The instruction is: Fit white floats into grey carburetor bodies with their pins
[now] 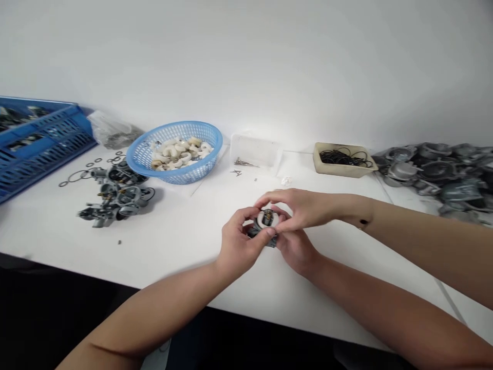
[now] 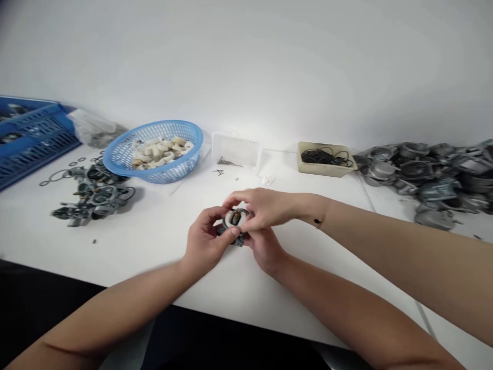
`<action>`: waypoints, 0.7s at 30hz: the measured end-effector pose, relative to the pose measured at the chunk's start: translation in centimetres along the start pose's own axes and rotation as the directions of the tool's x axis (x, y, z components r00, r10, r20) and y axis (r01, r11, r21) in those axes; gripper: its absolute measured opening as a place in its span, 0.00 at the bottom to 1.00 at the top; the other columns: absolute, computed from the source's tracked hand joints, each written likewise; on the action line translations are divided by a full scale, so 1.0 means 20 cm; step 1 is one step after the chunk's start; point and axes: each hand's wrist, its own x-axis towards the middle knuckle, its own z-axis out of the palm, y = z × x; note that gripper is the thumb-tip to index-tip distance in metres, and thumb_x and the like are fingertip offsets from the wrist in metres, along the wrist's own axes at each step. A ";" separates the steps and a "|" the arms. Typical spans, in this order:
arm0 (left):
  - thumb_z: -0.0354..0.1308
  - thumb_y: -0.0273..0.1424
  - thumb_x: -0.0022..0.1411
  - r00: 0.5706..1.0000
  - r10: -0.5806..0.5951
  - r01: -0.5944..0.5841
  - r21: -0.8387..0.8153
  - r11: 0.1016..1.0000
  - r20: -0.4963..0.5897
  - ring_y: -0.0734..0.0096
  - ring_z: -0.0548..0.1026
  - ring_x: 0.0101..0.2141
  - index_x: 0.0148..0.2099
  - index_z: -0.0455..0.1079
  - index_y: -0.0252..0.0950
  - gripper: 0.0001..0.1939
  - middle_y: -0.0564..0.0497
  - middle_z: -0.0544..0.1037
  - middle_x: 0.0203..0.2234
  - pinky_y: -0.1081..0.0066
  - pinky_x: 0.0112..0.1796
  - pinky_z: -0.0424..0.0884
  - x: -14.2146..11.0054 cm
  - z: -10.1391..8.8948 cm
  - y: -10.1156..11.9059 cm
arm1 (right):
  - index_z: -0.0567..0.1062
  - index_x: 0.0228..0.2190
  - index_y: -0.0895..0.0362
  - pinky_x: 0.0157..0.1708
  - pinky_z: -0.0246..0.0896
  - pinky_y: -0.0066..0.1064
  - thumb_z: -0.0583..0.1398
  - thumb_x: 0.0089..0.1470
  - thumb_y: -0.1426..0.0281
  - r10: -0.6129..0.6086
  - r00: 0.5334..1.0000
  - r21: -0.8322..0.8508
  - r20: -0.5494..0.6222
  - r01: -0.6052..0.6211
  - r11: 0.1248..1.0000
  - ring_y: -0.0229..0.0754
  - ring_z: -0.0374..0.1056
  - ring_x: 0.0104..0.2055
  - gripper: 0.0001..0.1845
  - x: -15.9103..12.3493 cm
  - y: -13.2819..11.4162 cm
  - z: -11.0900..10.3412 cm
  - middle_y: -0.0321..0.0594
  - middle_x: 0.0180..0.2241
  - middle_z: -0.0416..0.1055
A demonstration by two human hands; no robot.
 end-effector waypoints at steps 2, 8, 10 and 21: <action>0.68 0.33 0.51 1.000 0.011 -0.012 -0.017 1.000 -0.013 0.67 0.77 0.37 0.43 0.68 0.38 0.18 0.49 0.76 0.39 0.68 0.36 0.75 0.00 0.00 0.00 | 0.70 0.47 0.51 0.40 0.65 0.33 0.64 0.45 0.72 -0.063 0.998 -0.091 0.027 0.065 0.994 0.45 0.70 0.45 0.25 0.03 -0.03 -0.01 0.39 0.45 0.74; 0.69 0.32 0.49 1.000 0.005 -0.006 -0.081 0.997 -0.013 0.67 0.76 0.38 0.41 0.66 0.37 0.19 0.50 0.75 0.37 0.69 0.35 0.76 0.03 0.00 -0.01 | 0.67 0.43 0.54 0.35 0.62 0.29 0.65 0.46 0.70 -0.174 0.978 -0.286 0.115 0.200 0.937 0.40 0.70 0.39 0.21 0.07 -0.09 -0.08 0.39 0.41 0.74; 0.69 0.32 0.49 1.000 -0.005 0.004 -0.086 0.996 -0.005 0.67 0.76 0.37 0.41 0.66 0.37 0.19 0.51 0.74 0.36 0.69 0.34 0.76 0.03 0.00 0.00 | 0.66 0.43 0.55 0.34 0.62 0.29 0.65 0.47 0.71 -0.185 0.974 -0.318 0.128 0.217 0.923 0.39 0.70 0.36 0.21 0.08 -0.10 -0.08 0.39 0.40 0.74; 0.67 0.34 0.51 0.997 -0.071 0.070 -0.053 0.996 -0.007 0.66 0.75 0.39 0.46 0.64 0.37 0.22 0.49 0.73 0.37 0.67 0.36 0.75 0.03 0.01 0.02 | 0.76 0.39 0.50 0.43 0.63 0.34 0.64 0.45 0.71 -0.218 0.974 -0.041 -0.070 0.215 0.976 0.43 0.67 0.40 0.16 0.06 -0.12 -0.18 0.36 0.36 0.72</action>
